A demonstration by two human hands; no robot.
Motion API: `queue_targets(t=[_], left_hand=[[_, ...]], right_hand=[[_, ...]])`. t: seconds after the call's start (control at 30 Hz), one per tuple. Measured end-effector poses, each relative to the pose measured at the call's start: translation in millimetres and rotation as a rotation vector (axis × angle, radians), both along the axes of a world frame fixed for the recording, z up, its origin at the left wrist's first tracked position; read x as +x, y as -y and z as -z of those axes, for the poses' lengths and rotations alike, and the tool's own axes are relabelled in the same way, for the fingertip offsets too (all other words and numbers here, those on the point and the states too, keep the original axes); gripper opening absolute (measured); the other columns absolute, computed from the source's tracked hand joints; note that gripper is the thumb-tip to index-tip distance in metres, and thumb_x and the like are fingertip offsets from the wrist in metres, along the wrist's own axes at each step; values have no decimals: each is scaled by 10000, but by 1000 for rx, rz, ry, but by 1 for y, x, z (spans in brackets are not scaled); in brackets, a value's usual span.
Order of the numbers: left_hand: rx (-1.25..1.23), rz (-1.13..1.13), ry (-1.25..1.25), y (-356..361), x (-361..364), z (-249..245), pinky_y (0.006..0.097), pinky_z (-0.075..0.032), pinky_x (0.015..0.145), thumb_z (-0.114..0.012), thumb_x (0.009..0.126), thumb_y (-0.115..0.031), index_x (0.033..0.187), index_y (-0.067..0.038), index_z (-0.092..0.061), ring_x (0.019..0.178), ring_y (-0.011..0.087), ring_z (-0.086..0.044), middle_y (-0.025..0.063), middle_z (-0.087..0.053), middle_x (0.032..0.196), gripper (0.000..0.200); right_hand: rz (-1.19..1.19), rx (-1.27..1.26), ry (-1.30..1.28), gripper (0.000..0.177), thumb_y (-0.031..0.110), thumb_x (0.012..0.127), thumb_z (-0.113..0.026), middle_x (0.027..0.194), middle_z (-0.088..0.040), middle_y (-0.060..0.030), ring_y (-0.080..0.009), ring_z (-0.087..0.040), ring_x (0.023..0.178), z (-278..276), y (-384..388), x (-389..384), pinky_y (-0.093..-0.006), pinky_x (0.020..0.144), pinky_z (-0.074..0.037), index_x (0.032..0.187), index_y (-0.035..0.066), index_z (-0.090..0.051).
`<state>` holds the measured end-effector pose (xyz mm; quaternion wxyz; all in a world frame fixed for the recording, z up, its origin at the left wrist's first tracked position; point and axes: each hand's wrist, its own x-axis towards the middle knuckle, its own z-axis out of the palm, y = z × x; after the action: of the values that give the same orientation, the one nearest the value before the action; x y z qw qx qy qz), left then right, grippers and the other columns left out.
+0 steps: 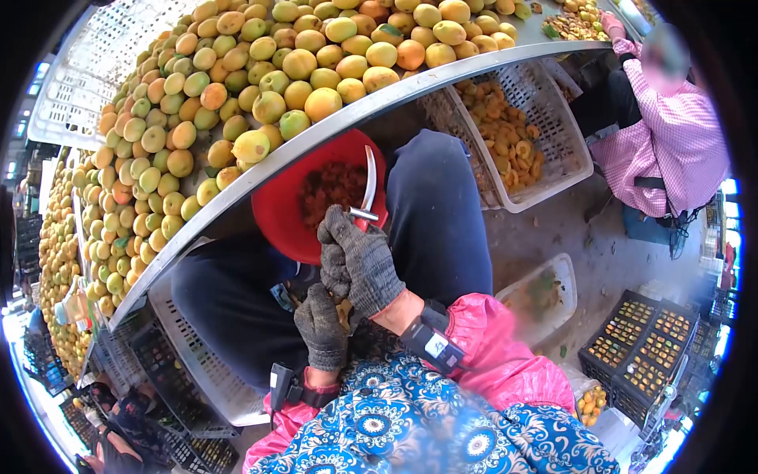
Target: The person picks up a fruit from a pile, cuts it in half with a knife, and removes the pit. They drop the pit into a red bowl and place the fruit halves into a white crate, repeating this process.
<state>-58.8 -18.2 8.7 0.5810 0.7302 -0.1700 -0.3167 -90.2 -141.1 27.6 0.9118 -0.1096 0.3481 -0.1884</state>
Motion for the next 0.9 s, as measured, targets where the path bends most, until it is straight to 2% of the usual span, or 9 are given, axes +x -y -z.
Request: queue_targets(t=[0.07,0.2,0.3,0.37,0.47,0.57,0.63,0.77,0.9], left_hand=[[39,283,617,-12,7,15,407,-453,563,-601,882,-91,1003,21,-569,646,357,-578,165,-593,745,169],[-44,289,439,-12,13,26,412,-448,550,-658,846,-102,979,18,-554,652,353,-572,164,-593,778,208],[-114,281,963,-6,13,24,398,-466,573,-644,875,-183,979,16,-557,681,350,-577,185,-592,808,241],[-105,102,469,-3,14,18,300,-476,593,-370,1015,-441,1021,-11,-582,649,196,-589,96,-609,775,480],[-205,-93,-108,-6,22,1,259,-479,603,-313,1008,-523,1075,-12,-574,671,145,-579,50,-610,800,577],[-312,-185,-132,8,23,-9,295,-478,793,-293,1004,-541,1053,-13,-580,842,174,-588,74,-611,910,603],[-377,-74,-171,4,28,-10,377,-396,1008,-286,1005,-534,1099,-4,-560,1095,228,-543,123,-593,1121,604],[-481,-64,-519,-2,25,-15,411,-358,1070,-310,985,-564,1218,-28,-491,1214,267,-493,179,-486,1356,612],[-434,40,-476,-4,31,-30,338,-455,950,-327,997,-536,1264,2,-474,1079,202,-569,137,-549,1260,618]], right_hand=[[-4,10,19,238,373,959,-562,535,-378,92,-40,-322,385,-1,2,2,-212,349,-263,858,158,-557],[-29,-17,-31,273,410,963,-540,546,-375,95,-40,-312,386,-2,3,4,-211,344,-249,849,162,-553],[57,-39,69,292,420,952,-557,545,-367,81,-48,-310,382,-5,5,1,-217,340,-258,854,146,-556],[210,-116,171,303,416,942,-576,538,-355,68,-53,-300,376,-12,15,1,-221,333,-264,865,124,-566],[-19,-542,-14,225,310,929,-629,598,-490,49,-50,-453,458,-32,24,-17,-232,407,-397,934,87,-607],[-306,-1046,-198,265,277,878,-703,730,-603,12,-70,-592,666,-11,-8,-19,-240,601,-501,996,56,-617],[-406,-915,-160,382,272,824,-758,896,-677,-40,-112,-636,849,-1,-31,-20,-271,760,-515,1088,30,-625],[-456,-1046,-216,425,269,819,-757,972,-692,-93,-131,-645,879,-17,-31,-21,-303,786,-518,1144,28,-625],[-509,-1037,-207,416,268,830,-744,994,-688,-115,-144,-652,912,-23,-21,-23,-304,811,-516,1152,34,-623]])
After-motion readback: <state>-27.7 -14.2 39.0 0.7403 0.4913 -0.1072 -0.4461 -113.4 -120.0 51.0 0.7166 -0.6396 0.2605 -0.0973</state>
